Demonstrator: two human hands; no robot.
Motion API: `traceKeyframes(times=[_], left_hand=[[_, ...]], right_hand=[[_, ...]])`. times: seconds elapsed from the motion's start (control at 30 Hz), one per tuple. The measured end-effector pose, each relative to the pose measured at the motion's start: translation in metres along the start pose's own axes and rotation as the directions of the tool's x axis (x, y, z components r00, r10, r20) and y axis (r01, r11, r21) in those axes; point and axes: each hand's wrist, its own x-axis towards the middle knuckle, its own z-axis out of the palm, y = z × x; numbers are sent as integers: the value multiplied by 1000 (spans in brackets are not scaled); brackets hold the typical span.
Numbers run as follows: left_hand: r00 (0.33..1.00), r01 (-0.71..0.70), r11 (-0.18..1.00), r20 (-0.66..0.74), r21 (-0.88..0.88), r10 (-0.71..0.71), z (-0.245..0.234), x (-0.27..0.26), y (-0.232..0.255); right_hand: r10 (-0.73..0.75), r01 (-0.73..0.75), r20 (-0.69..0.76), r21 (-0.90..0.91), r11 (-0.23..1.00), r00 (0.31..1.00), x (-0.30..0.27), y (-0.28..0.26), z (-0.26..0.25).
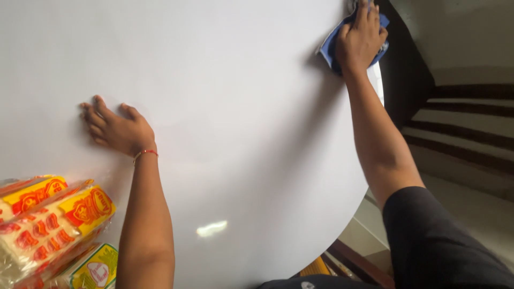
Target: Organizing packages of bread on a table and then wiping the table surface with a cloth.
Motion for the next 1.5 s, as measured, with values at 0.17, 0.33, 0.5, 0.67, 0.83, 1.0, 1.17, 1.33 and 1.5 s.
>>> traceKeyframes(times=[0.17, 0.33, 0.5, 0.67, 0.83, 1.0, 1.17, 1.33, 1.5], left_hand=[[999, 17, 1000, 33, 5, -17, 0, 5, 6], [1000, -20, 1000, 24, 6, 20, 15, 5, -4], [998, 7, 1000, 62, 20, -9, 7, 1, -3], [999, 21, 1000, 47, 7, -22, 1, -1, 4], [998, 23, 1000, 57, 19, -24, -1, -1, 8], [1000, 14, 1000, 10, 13, -14, -3, -3, 13], [999, 23, 1000, 26, -15, -23, -6, -5, 17], [1000, 5, 1000, -2, -11, -5, 2, -5, 14], [999, 36, 999, 21, 27, -37, 2, -1, 12]], right_hand=[[-69, 64, -42, -107, 992, 997, -82, -27, -34], [-76, 70, 172, 40, 997, 982, -299, -90, -124], [52, -25, 295, -94, 995, 954, -425, -48, -161], [308, -297, 36, -180, 938, 951, -337, 17, -130], [361, -364, -51, -197, 910, 931, -168, 43, -72], [367, -361, -11, -214, 908, 930, -40, 21, 0], [118, -145, -106, -299, 943, 987, -84, -17, 52], [-370, 376, 159, -10, 927, 915, -259, -190, -67], [-458, 545, 676, 98, 833, 578, -389, -136, -133]])
